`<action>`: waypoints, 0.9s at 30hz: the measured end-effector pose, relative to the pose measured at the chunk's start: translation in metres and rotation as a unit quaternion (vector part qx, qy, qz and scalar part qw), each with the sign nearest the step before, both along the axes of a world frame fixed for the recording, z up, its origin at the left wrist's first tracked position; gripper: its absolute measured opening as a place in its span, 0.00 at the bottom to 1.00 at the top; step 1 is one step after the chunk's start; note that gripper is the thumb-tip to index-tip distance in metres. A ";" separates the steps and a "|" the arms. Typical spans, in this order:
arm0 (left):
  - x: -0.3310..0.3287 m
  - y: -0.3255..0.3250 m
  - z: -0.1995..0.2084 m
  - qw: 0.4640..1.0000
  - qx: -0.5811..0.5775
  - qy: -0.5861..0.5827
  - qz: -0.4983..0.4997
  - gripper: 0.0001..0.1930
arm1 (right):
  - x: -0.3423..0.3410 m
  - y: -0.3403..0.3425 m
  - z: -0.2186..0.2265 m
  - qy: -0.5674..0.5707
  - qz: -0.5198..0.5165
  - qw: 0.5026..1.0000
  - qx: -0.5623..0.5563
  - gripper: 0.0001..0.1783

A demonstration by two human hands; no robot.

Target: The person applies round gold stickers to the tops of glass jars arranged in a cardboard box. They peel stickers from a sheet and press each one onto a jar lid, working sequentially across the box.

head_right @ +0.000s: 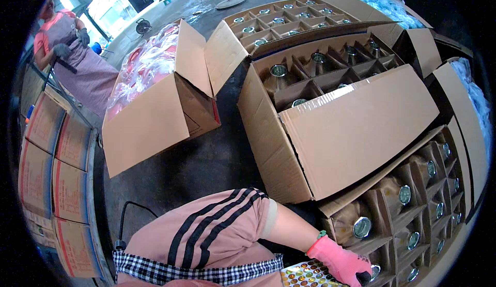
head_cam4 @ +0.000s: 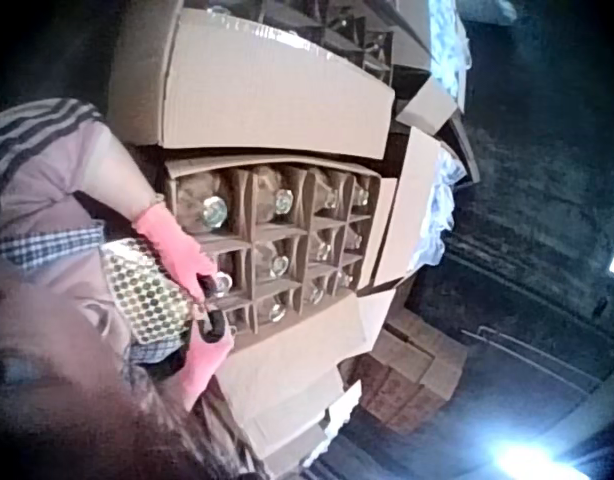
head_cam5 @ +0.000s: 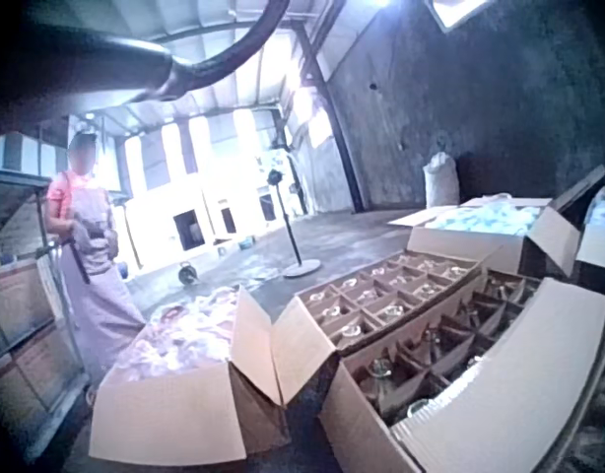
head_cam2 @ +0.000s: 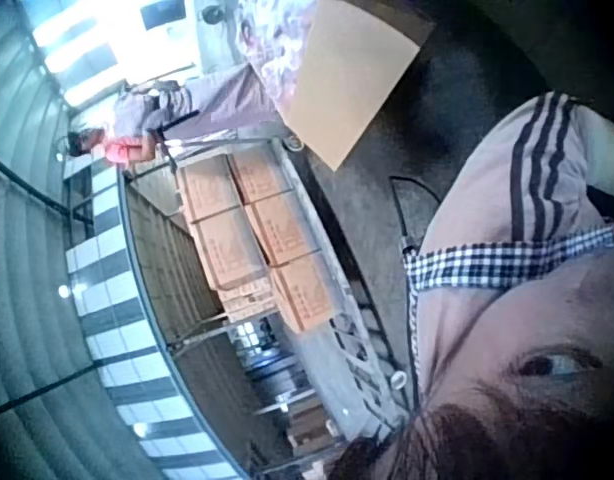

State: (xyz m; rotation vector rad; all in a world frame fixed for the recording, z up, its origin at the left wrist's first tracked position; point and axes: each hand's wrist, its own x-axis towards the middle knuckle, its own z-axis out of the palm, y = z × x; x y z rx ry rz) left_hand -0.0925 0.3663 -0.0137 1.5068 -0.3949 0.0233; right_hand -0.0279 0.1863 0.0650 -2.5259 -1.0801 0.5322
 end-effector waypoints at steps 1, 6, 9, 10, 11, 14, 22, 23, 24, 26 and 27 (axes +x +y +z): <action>-0.001 -0.003 0.003 1.000 0.006 -0.023 0.015 0.11 | 0.005 -0.004 -0.006 0.031 -0.032 0.998 0.036 0.12; -0.010 0.010 0.002 0.928 0.226 -0.210 0.209 0.36 | 0.006 -0.052 -0.024 0.115 -0.235 0.915 0.306 0.13; -0.010 0.033 0.007 0.920 0.293 -0.129 0.228 0.33 | -0.007 0.000 0.014 0.078 -0.243 0.940 0.225 0.12; -0.006 0.032 -0.003 0.920 0.260 -0.151 0.250 0.27 | -0.003 0.002 0.013 0.059 -0.194 0.954 0.221 0.11; -0.004 0.028 -0.002 0.945 0.228 -0.109 0.207 0.19 | 0.002 0.002 0.013 0.048 -0.146 0.964 0.216 0.10; 0.002 0.030 0.015 0.979 0.135 -0.087 0.126 0.10 | 0.003 0.008 0.025 0.066 -0.157 0.961 0.217 0.09; -0.009 0.033 0.022 0.992 0.065 0.027 0.103 0.10 | -0.006 0.018 0.036 0.051 -0.100 0.969 0.220 0.10; -0.010 0.034 0.022 0.991 0.070 0.011 0.110 0.10 | -0.007 0.019 0.038 0.037 -0.098 0.972 0.212 0.10; -0.012 0.037 0.021 0.990 0.077 -0.003 0.118 0.09 | -0.007 0.021 0.040 0.025 -0.095 0.974 0.206 0.10; -0.010 0.039 0.019 0.988 0.082 -0.031 0.128 0.09 | -0.009 0.026 0.044 0.007 -0.100 0.977 0.191 0.07; -0.009 0.039 0.018 0.987 0.082 -0.042 0.132 0.09 | -0.009 0.026 0.043 -0.014 -0.090 0.979 0.184 0.07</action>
